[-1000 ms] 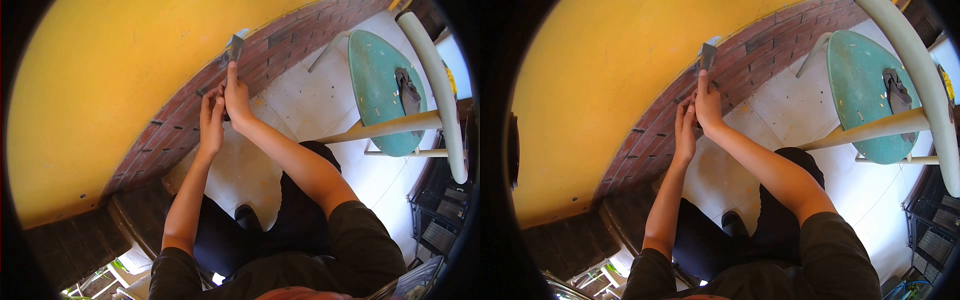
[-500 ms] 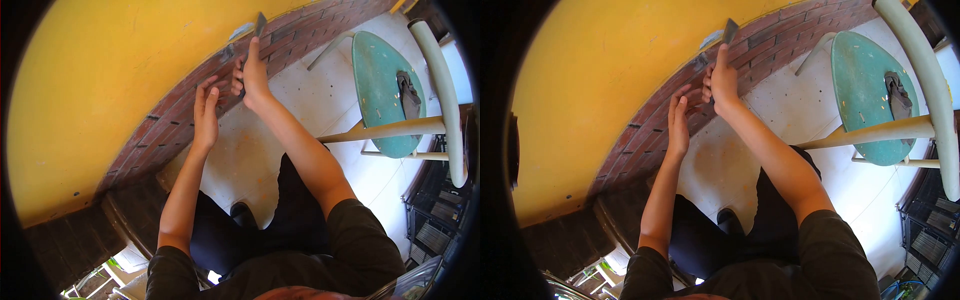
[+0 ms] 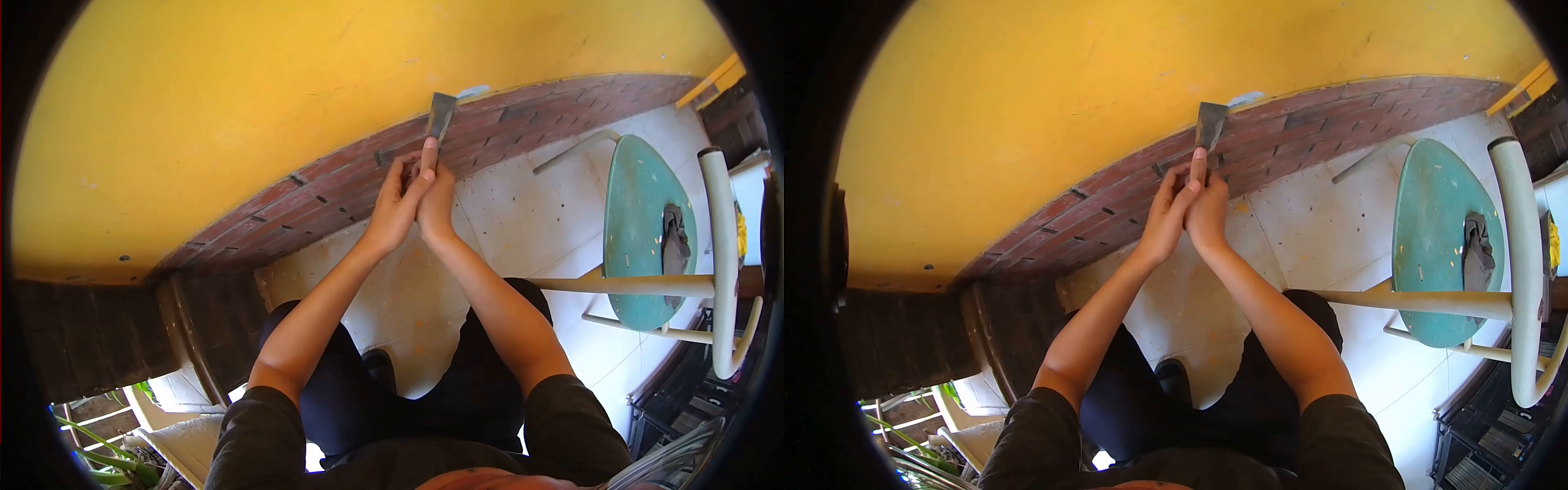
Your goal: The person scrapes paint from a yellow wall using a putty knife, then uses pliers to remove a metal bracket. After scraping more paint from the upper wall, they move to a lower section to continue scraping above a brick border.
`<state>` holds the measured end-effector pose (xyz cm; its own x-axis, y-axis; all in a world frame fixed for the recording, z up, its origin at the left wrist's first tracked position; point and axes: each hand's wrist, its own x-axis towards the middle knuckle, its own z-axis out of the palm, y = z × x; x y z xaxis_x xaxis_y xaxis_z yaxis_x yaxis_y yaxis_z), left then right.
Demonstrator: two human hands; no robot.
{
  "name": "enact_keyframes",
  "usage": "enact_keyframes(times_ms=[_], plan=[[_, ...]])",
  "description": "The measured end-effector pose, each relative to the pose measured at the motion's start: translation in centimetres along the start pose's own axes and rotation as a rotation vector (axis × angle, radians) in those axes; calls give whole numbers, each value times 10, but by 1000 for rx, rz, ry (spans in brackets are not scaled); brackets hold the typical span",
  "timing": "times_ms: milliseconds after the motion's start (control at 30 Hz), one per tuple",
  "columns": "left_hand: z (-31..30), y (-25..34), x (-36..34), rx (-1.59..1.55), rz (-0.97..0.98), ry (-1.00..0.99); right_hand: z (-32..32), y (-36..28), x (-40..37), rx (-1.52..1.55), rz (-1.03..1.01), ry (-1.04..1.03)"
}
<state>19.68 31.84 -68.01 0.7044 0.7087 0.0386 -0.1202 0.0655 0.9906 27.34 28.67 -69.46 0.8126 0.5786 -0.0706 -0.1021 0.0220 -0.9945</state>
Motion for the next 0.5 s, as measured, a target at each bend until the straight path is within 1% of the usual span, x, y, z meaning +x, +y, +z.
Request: enact_keyframes(times_ms=[33, 100, 133, 200, 267, 367, 433, 467, 500], plan=[[3, 4, 0, 21, 44, -19, -4, -15, 0, -59, -42, -47], [7, 14, -1, -35, 62, -13, -13, -45, 1, -188, -125, -142], [9, 19, -1, -38, 74, 3, -12, -46, 0, -151, -97, -141], [12, 16, -1, -31, 82, 27, -8, -10, 4, -279, -263, -85], [11, 3, 3, -11, 88, 49, -6, -24, -2, -292, -272, -97], [14, 25, 7, 36, 145, 85, -7, -31, 5, -301, -276, -142], [18, 34, 9, 59, 156, 110, -15, -54, 7, -259, -159, -225], [16, 41, 13, 81, 172, 134, -8, -64, 8, -228, -109, -280], [0, 50, 11, 110, 186, 173, 18, -36, 6, 259, -138, -185]])
